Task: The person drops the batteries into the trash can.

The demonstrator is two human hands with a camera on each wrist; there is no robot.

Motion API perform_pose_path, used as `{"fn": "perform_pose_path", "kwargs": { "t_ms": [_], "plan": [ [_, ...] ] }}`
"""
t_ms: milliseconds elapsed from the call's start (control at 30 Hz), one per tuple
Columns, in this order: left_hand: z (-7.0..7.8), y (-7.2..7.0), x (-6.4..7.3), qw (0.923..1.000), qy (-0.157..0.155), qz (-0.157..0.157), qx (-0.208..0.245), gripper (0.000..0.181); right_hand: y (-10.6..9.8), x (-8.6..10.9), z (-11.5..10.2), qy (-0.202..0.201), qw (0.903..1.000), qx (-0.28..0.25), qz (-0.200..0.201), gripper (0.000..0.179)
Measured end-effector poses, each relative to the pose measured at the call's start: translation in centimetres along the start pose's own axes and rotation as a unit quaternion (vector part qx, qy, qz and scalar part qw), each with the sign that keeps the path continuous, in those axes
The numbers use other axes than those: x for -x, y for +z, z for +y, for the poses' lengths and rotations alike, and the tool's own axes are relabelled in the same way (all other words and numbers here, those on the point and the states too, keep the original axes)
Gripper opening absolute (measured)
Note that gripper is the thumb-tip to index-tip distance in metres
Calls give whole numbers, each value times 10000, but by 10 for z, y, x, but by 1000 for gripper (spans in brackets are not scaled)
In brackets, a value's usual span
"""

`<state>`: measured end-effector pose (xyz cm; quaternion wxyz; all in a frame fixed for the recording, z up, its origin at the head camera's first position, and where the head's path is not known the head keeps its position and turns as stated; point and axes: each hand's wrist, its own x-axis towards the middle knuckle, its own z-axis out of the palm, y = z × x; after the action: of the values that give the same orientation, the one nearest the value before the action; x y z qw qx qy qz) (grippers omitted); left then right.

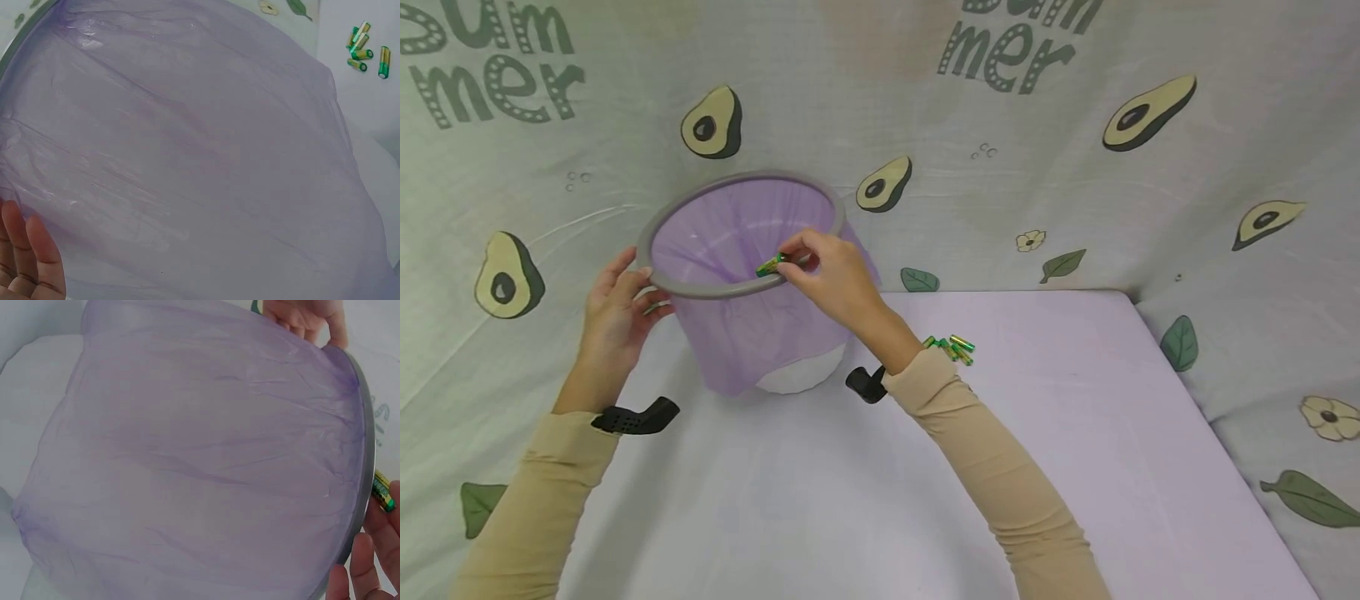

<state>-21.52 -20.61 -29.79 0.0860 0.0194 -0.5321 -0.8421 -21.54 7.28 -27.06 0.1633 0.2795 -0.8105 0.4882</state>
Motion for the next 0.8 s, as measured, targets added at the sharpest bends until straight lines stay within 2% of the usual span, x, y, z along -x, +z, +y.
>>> {"fn": "perform_pose_path", "kwargs": {
  "t_ms": [267,500,800],
  "plan": [
    [0,2,0,9999,-14,5,-144,57,0,0,4,178,9995,-110,232,13],
    [0,1,1,10000,-22,-33,-88,58,-1,0,5,167,9993,-164,307,11],
    [0,2,2,10000,-76,8,22,60,-5,4,6,74,9997,-226,-30,11]
  ]
}}
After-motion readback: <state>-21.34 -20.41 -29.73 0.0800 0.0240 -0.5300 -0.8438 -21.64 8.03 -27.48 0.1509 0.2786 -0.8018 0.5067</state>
